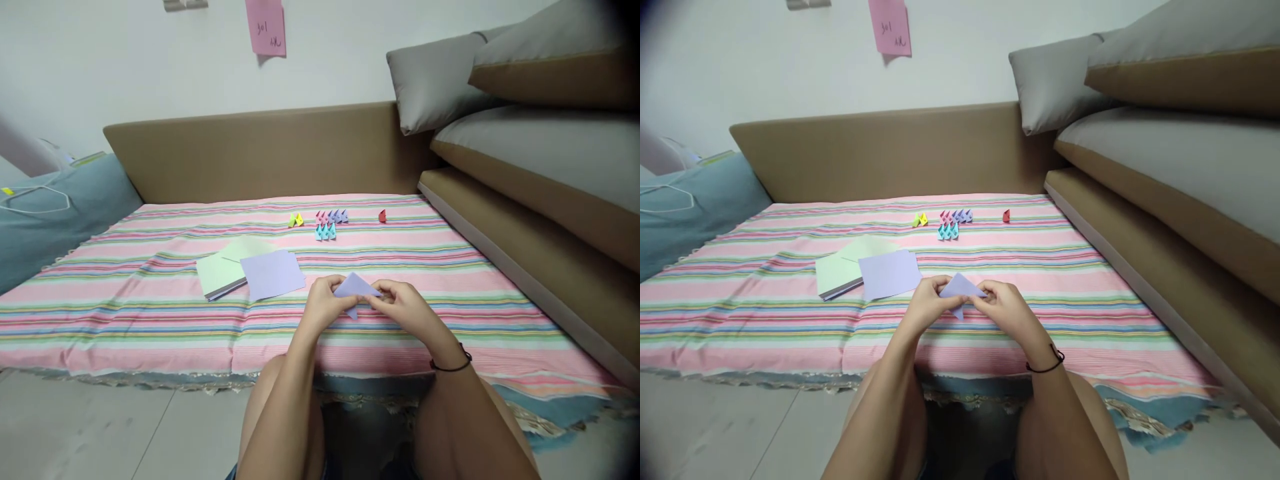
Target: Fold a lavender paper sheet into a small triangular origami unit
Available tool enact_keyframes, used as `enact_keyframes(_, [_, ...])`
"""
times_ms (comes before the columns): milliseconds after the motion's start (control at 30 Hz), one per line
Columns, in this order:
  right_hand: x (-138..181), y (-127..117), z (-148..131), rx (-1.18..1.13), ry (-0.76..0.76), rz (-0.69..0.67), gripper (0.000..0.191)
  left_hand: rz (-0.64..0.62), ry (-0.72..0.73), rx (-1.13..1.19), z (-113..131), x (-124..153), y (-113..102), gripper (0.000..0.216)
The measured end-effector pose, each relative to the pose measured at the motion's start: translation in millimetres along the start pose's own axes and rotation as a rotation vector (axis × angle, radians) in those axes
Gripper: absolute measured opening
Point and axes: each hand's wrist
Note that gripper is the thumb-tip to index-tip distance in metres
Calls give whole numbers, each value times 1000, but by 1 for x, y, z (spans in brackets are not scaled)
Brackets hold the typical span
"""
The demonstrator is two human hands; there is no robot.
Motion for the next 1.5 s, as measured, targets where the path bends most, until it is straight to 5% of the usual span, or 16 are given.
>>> enact_keyframes(200, [1, -10, 4, -66, -15, -59, 19, 6, -31, 40, 7, 2, -9, 26])
enact_keyframes(367, [5, -26, 5, -64, 26, 140, 25, 63, 3, 36, 10, 4, -21, 27])
enact_keyframes(667, [-10, 13, -17, -180, -2, 138, 26, 41, 38, 108, 3, 1, -10, 26])
enact_keyframes(900, [-14, 9, -24, -300, 73, 318, 34, 87, 101, 307, -1, -6, -15, 35])
enact_keyframes(1233, [-14, 13, -45, -456, 64, 282, 30, 81, 215, 399, 8, -5, -13, 34])
enact_keyframes(1500, [-17, 22, -58, -497, -59, 307, 22, 291, 352, 387, 13, -1, -19, 24])
Point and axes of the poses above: each hand's wrist, its own x-axis away from the middle knuckle, its own y-axis out of the palm, z = x × y, and after that the axes turned 12 degrees about x, right-handed
